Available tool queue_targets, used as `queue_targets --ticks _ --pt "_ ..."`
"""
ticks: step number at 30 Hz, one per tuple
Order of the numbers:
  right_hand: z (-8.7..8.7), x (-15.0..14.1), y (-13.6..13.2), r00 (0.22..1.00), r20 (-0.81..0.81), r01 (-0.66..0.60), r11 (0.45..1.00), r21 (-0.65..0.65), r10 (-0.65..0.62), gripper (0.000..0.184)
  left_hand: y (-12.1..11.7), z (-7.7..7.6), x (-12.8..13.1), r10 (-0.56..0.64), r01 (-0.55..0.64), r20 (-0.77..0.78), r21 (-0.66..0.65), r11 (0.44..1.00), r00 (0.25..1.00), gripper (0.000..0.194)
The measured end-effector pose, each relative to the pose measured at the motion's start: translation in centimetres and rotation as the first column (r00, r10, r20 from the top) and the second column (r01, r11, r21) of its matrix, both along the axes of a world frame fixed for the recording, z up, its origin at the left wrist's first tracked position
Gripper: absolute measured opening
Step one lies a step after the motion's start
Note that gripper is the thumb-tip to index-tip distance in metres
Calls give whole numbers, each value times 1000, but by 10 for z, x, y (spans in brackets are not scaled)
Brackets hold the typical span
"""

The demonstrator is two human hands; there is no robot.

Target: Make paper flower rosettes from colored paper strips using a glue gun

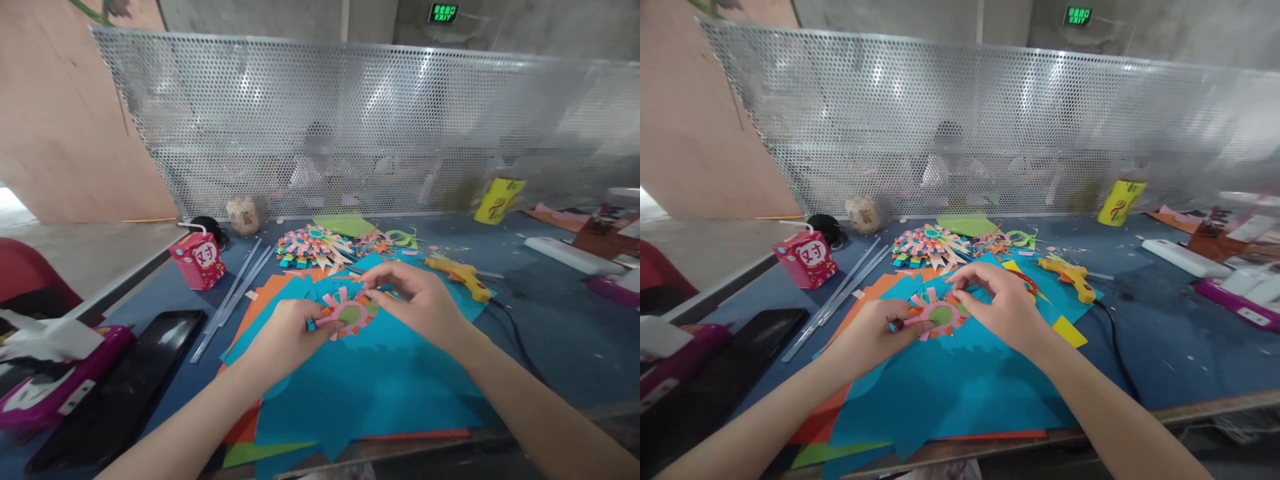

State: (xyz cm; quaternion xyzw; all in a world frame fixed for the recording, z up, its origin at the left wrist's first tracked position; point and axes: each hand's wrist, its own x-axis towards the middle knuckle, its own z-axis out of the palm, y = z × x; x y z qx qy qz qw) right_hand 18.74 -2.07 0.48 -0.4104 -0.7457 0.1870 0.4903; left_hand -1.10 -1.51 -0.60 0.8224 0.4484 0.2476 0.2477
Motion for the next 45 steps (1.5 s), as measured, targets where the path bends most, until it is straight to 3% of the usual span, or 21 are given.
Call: queue_targets --ticks 5,9,15,21,26,31,34,37,45 --pt "3 4 1 1000 14 -4 998 -64 4 6 1 -3 1 -24 55 136 -226 972 990 36" --pt "1 8 7 1000 -11 -17 995 -100 16 12 2 -7 1 -29 81 168 -312 947 985 37" --pt "0 7 8 996 87 -12 976 -218 31 12 2 -7 1 -84 113 112 -291 950 990 36" --pt "2 7 7 997 39 -53 985 -166 60 9 5 -11 0 -110 168 179 -352 921 978 39" --pt "2 12 12 995 -101 -10 988 -151 -5 10 10 -17 0 -52 172 299 -390 905 953 35" --pt "-5 11 18 977 -207 -4 970 -244 -48 22 15 -18 2 115 76 448 -385 920 886 37" --pt "-12 5 17 995 -100 -23 955 -294 -7 30 16 -16 4 182 18 528 -350 937 830 36" --pt "-17 -1 15 999 25 -19 957 -290 27 26 15 -14 6 176 14 546 -326 945 819 34" --pt "-13 -1 11 996 87 17 982 -188 -1 17 14 -12 7 151 13 582 -268 963 799 31"
